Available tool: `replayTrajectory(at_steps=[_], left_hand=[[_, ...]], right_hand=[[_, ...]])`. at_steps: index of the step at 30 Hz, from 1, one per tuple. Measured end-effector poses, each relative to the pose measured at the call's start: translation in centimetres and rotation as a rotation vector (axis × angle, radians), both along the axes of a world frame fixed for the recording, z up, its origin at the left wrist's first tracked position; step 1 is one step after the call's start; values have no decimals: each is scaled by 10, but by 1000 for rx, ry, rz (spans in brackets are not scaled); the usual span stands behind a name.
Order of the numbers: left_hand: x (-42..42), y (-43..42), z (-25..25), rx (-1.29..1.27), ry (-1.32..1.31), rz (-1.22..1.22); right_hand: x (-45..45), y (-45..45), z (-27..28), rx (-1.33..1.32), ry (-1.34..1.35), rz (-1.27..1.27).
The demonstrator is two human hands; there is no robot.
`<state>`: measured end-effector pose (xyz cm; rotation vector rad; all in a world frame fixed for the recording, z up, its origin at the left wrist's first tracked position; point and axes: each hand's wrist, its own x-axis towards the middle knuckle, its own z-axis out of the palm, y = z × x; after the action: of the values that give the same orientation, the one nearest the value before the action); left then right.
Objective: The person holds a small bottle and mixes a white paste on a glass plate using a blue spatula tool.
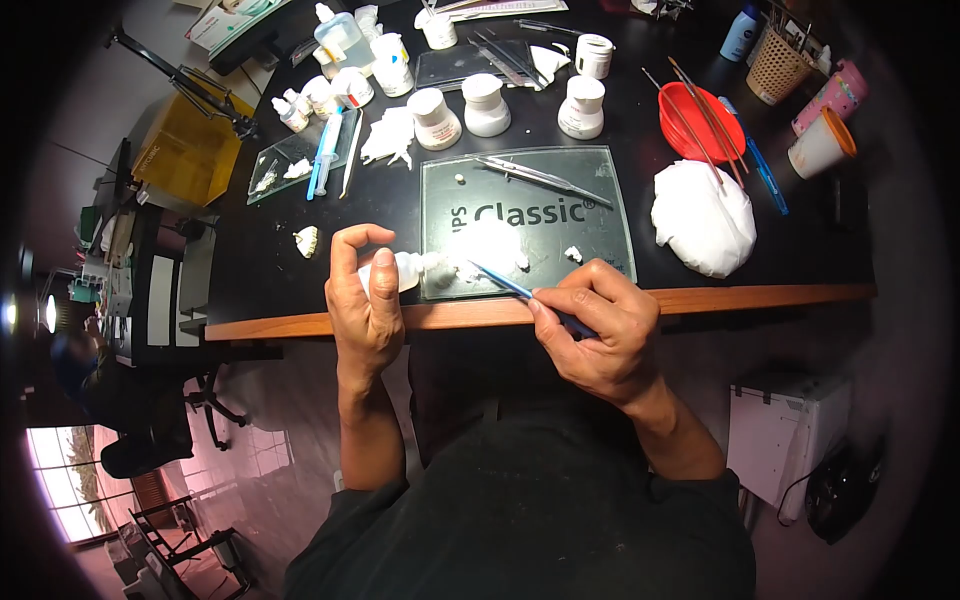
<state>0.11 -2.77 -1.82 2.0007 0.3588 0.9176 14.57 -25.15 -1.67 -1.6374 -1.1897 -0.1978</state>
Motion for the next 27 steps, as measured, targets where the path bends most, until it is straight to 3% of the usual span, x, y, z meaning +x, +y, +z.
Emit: replayTrajectory(at_steps=[9,12,21,24,27], left_hand=[[-5,9,-2,-105,-4,-46],[-4,8,-3,-293,-86,-71],[-7,17,-15,-276,-74,-67],[-9,13,-11,-407,-68,-123],[-4,11,-11,-393,-225,-192]], right_hand=[[1,-5,13,-102,-8,-9],[0,-4,21,-180,38,-21],[-11,4,28,-281,-81,-65],[-14,5,24,-230,-117,-93],[-18,6,22,-168,-151,-77]])
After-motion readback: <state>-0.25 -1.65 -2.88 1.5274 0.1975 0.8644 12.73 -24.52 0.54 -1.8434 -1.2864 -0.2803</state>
